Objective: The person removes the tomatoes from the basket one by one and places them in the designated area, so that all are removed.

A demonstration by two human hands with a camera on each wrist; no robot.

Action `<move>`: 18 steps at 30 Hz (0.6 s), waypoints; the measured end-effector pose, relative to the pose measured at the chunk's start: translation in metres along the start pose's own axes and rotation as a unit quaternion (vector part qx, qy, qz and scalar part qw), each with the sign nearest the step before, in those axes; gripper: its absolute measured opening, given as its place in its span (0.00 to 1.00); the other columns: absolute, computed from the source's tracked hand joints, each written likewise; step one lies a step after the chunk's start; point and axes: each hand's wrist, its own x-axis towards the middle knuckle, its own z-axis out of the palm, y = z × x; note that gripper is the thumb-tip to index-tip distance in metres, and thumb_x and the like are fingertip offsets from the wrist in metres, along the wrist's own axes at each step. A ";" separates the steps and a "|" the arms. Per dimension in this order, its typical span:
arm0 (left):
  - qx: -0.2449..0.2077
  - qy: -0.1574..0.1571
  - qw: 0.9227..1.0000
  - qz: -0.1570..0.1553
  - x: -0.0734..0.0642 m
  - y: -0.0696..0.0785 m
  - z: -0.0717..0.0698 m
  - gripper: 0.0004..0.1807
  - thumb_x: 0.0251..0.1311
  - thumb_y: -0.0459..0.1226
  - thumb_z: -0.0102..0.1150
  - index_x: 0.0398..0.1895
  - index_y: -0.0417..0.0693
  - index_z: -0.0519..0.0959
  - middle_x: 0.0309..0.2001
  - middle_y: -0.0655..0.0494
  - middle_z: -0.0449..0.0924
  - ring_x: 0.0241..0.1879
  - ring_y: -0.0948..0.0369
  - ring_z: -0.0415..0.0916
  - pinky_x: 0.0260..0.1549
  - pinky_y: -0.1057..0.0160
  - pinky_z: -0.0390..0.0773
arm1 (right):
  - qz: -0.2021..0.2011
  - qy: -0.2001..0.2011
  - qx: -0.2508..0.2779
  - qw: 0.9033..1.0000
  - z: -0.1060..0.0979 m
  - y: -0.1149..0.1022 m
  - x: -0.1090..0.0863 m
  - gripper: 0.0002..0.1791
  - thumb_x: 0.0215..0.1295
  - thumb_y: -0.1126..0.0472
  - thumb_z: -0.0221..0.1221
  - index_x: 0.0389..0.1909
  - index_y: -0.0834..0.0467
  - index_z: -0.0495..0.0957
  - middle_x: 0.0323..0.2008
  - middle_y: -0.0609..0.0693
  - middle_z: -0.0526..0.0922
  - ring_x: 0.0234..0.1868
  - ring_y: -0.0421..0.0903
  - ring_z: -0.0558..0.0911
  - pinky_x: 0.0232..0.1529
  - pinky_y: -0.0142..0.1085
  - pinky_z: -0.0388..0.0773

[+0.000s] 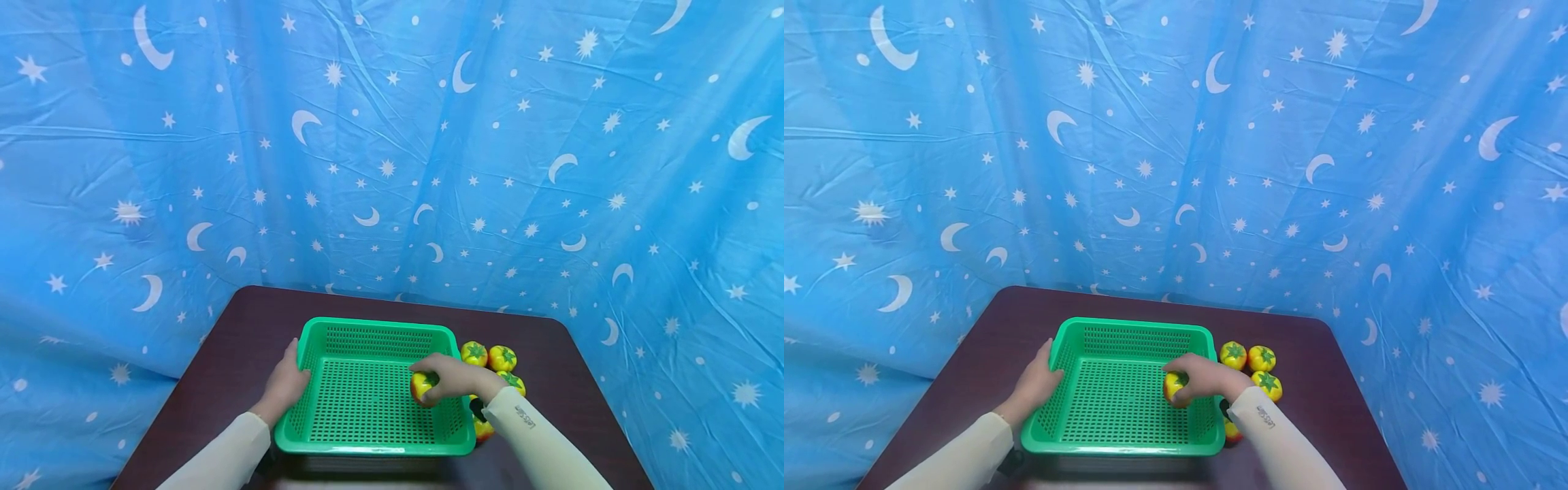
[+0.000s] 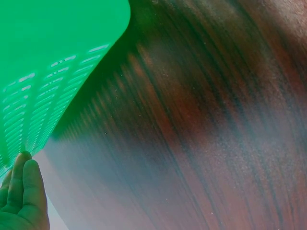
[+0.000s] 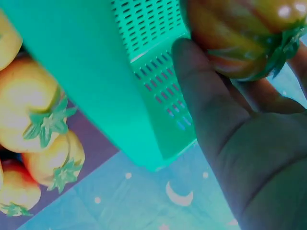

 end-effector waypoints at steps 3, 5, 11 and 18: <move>0.002 -0.001 1.000 -0.002 0.000 0.000 0.000 0.41 0.64 0.33 0.44 0.75 0.42 0.35 0.69 0.30 0.52 0.63 0.37 0.61 0.53 0.38 0.69 | 0.001 0.015 0.013 1.000 -0.004 0.004 -0.005 0.33 0.57 0.52 0.64 0.65 0.50 0.69 0.64 0.47 0.70 0.59 0.47 0.69 0.52 0.43 0.74; 0.003 -0.001 1.000 -0.003 0.000 0.000 0.001 0.41 0.64 0.33 0.44 0.75 0.43 0.35 0.69 0.31 0.52 0.63 0.37 0.62 0.53 0.38 0.70 | 0.000 0.024 0.024 0.999 -0.007 0.007 -0.008 0.33 0.57 0.52 0.64 0.65 0.51 0.68 0.64 0.47 0.69 0.61 0.48 0.68 0.54 0.45 0.74; 0.004 -0.001 1.000 -0.002 -0.001 -0.001 0.001 0.42 0.64 0.33 0.45 0.75 0.42 0.35 0.70 0.31 0.52 0.63 0.36 0.61 0.53 0.38 0.69 | 0.009 0.064 0.046 0.997 -0.013 0.014 -0.020 0.35 0.56 0.53 0.65 0.66 0.51 0.66 0.65 0.47 0.68 0.64 0.50 0.67 0.57 0.48 0.74; 0.002 0.003 1.000 0.004 0.000 -0.001 0.000 0.42 0.63 0.33 0.45 0.75 0.41 0.35 0.70 0.31 0.51 0.65 0.36 0.59 0.56 0.37 0.66 | 0.038 0.131 0.049 0.989 -0.018 0.021 -0.036 0.36 0.53 0.52 0.66 0.64 0.54 0.67 0.61 0.49 0.70 0.57 0.48 0.69 0.54 0.45 0.74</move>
